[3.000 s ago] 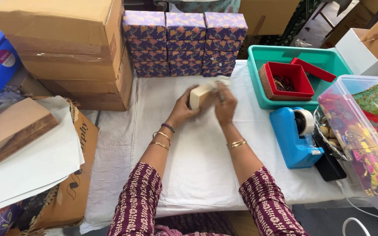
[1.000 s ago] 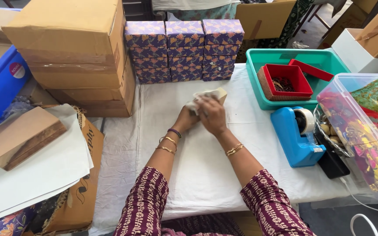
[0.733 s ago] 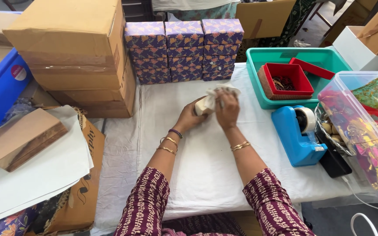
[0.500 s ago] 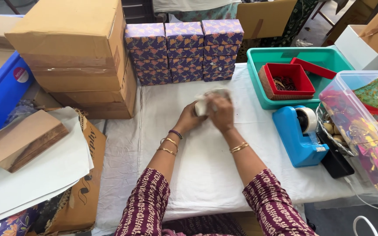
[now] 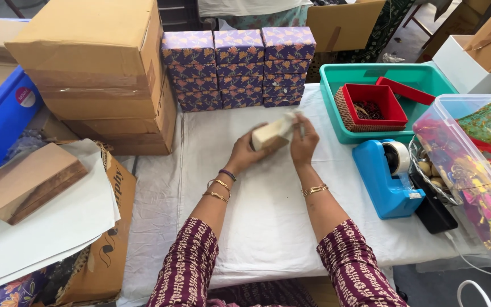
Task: The person wipes a small wooden box with a cloth, places a green decorative item inside, and closes the lid. They then wrap the box in patterned paper, folding the edges and securing them with tape from a dispenser.
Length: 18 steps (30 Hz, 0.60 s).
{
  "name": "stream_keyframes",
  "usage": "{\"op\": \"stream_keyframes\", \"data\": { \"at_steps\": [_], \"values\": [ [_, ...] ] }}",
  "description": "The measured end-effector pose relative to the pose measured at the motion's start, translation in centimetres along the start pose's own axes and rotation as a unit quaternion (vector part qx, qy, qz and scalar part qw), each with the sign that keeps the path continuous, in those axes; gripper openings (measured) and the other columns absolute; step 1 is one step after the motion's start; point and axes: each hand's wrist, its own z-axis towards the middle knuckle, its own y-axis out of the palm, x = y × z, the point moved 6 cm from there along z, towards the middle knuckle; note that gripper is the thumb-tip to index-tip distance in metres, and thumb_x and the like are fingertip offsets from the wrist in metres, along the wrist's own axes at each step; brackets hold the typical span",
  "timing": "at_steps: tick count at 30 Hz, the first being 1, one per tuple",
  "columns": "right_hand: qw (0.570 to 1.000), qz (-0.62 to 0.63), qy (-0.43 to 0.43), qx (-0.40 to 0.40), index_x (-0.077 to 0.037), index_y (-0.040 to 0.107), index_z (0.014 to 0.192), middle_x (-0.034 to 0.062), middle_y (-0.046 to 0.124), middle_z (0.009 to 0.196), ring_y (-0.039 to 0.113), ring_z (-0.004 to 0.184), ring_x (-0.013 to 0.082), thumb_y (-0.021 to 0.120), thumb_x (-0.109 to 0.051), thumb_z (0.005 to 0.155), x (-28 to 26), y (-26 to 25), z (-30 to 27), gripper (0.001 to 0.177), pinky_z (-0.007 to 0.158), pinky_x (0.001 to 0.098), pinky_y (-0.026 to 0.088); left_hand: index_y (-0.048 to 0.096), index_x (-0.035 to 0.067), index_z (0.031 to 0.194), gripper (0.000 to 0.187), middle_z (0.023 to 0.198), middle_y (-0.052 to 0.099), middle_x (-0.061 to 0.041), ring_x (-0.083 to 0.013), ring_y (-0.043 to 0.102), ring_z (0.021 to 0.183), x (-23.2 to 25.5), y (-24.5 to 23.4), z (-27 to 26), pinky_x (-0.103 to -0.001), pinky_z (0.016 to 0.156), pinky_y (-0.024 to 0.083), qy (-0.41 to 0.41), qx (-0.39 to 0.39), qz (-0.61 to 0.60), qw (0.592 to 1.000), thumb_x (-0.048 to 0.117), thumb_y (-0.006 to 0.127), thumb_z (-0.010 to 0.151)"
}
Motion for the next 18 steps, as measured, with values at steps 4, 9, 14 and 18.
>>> {"op": "stream_keyframes", "data": {
  "at_steps": [4,9,14,18],
  "values": [
    [0.883,0.375,0.281,0.031,-0.004,0.066,0.126,0.0048,0.07,0.116,0.067,0.105,0.0142,0.06,-0.028,0.106,0.9,0.5,-0.2,0.032,0.087,0.0309,0.058,0.04,0.015,0.152,0.085,0.128,0.063,-0.01,-0.0224,0.068,0.11,2.6,-0.5,-0.1,-0.038,0.089,0.059,-0.039,0.086,-0.102,0.99,0.028,0.084,0.08],
    [0.846,0.421,0.325,-0.034,-0.009,0.051,0.136,0.0018,0.063,0.118,0.065,0.104,0.0136,0.067,-0.025,0.096,0.2,2.5,-0.6,0.046,0.083,0.0325,0.061,0.023,0.021,0.154,0.112,0.144,0.043,-0.013,-0.0369,0.054,0.121,3.3,-1.9,-0.7,-0.052,0.097,0.049,0.009,0.173,0.037,0.984,0.046,0.089,0.067],
    [0.886,0.369,0.273,0.069,-0.003,0.065,0.121,0.0029,0.068,0.111,0.063,0.099,0.0097,0.067,-0.023,0.106,3.7,1.6,-0.7,0.025,0.085,0.0228,0.052,0.027,0.018,0.152,0.118,0.147,0.037,-0.018,-0.0385,0.036,0.135,6.9,0.3,-1.9,-0.053,0.112,0.034,0.191,0.148,0.426,0.872,0.049,0.093,0.059],
    [0.899,0.35,0.25,0.085,-0.001,0.063,0.11,0.0027,0.062,0.101,0.054,0.09,0.0104,0.069,-0.022,0.112,4.6,1.8,-1.3,0.022,0.077,0.0271,0.046,0.032,0.02,0.156,0.108,0.143,0.043,-0.016,-0.0355,0.045,0.131,7.3,1.6,-2.1,-0.05,0.11,0.04,0.199,0.12,0.467,0.853,0.048,0.091,0.07]
  ]
}}
